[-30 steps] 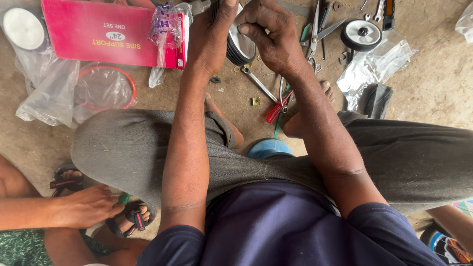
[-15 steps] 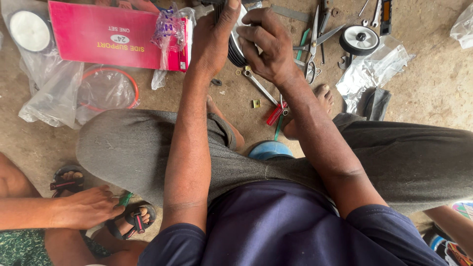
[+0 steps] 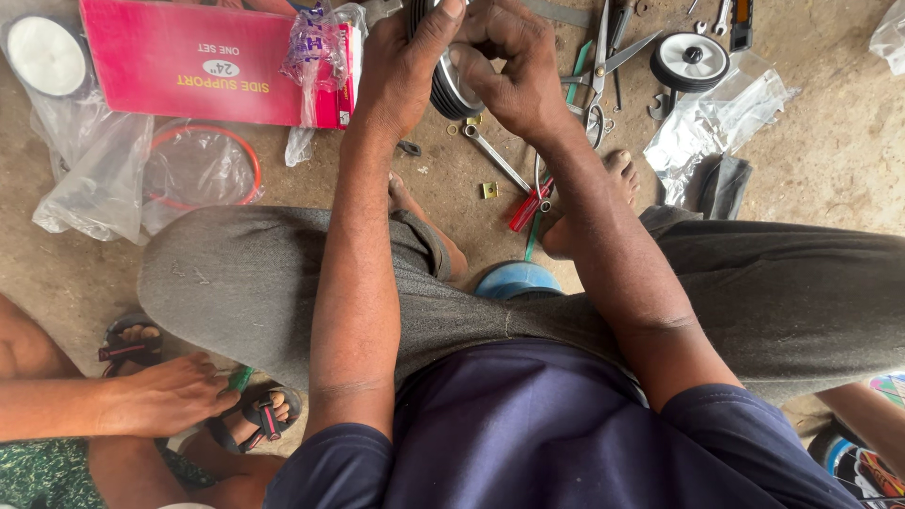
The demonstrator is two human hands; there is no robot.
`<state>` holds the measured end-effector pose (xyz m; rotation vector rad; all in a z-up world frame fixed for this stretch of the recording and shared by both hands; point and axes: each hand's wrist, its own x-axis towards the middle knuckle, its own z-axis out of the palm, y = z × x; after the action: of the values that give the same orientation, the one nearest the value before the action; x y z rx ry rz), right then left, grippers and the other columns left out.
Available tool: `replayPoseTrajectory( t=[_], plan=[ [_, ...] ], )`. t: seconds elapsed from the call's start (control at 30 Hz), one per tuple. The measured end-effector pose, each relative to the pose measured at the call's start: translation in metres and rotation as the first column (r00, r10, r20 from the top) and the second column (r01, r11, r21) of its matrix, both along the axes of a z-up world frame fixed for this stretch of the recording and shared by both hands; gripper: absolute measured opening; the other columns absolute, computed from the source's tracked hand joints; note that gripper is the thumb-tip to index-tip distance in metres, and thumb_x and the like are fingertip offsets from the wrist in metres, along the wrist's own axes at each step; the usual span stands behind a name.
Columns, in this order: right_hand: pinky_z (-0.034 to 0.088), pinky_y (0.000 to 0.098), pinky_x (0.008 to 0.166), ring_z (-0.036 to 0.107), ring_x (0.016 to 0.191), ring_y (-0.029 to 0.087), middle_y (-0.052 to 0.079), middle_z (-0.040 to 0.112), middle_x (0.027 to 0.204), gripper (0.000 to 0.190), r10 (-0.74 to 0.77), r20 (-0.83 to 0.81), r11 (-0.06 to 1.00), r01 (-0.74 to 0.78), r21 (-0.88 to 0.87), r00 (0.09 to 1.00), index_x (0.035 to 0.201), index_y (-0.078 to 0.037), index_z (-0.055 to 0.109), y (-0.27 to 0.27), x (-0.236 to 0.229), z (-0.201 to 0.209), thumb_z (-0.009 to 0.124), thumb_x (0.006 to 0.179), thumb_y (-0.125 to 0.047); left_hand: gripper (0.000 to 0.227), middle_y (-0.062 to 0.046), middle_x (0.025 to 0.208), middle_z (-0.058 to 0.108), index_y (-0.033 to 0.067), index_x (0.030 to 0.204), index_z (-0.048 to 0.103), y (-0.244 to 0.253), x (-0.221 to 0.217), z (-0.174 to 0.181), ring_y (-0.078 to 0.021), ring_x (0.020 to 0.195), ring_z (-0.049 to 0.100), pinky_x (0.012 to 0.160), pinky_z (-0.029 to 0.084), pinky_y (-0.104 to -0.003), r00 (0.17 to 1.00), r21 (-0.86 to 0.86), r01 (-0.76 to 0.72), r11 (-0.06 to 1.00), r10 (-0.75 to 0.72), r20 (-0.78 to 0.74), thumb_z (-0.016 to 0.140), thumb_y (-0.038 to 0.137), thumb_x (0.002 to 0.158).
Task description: The person unpacks a side support set for a bicycle, assembles the wheels and brackets using pliers and a wrench, and attaches the support to the rear wheel of a bicycle.
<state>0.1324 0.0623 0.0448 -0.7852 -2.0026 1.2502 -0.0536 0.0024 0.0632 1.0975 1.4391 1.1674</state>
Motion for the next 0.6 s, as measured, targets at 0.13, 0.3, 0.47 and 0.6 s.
replayPoseTrajectory(
  t=[0.13, 0.3, 0.47, 0.6],
  plan=[
    [0.061, 0.0327, 0.076, 0.069, 0.09, 0.018, 0.011, 0.066, 0.107, 0.01, -0.059, -0.044, 0.955, 0.07, 0.288, 0.997, 0.11, 0.001, 0.066, -0.007, -0.012, 0.001, 0.072, 0.102, 0.001, 0.07, 0.001, 0.073, 0.062, 0.0032, 0.101, 0.071, 0.001, 0.0, -0.003, -0.0084, 0.07, 0.066, 0.06, 0.056, -0.03, 0.998, 0.026, 0.011, 1.0, -0.013, 0.068, 0.056, 0.071, 0.097],
    [0.062, 0.0322, 0.084, 0.069, 0.101, 0.022, 0.014, 0.065, 0.113, 0.019, -0.149, -0.1, 0.905, 0.177, 0.386, 0.984, 0.12, -0.001, 0.061, -0.023, -0.022, 0.0, 0.066, 0.103, 0.004, 0.033, -0.001, 0.084, 0.067, 0.0009, 0.106, 0.068, 0.004, -0.003, -0.002, -0.0111, 0.076, 0.063, 0.069, 0.052, -0.03, 0.988, 0.099, -0.15, 0.984, 0.154, -0.035, 0.066, 0.034, 0.101],
    [0.064, 0.0353, 0.098, 0.069, 0.107, 0.021, 0.017, 0.066, 0.121, 0.036, -0.102, -0.293, 0.993, 0.078, -0.093, 0.951, 0.139, 0.001, 0.052, -0.023, -0.021, -0.013, 0.054, 0.105, 0.014, 0.024, -0.005, 0.087, 0.066, -0.0014, 0.112, 0.064, -0.008, -0.02, 0.001, -0.0132, 0.075, 0.06, 0.07, 0.053, -0.031, 0.972, 0.129, -0.17, 0.977, 0.188, -0.14, 0.061, 0.004, 0.089],
    [0.066, 0.0359, 0.1, 0.073, 0.11, 0.02, 0.015, 0.068, 0.124, 0.04, -0.124, -0.297, 0.983, 0.077, -0.165, 0.947, 0.142, -0.002, 0.051, -0.022, -0.024, -0.021, 0.051, 0.106, 0.015, 0.033, -0.009, 0.101, 0.07, -0.0027, 0.121, 0.063, -0.013, -0.027, 0.006, -0.0154, 0.087, 0.066, 0.08, 0.057, -0.032, 0.978, 0.183, -0.135, 0.974, 0.161, -0.134, 0.058, 0.0, 0.088]
  ],
)
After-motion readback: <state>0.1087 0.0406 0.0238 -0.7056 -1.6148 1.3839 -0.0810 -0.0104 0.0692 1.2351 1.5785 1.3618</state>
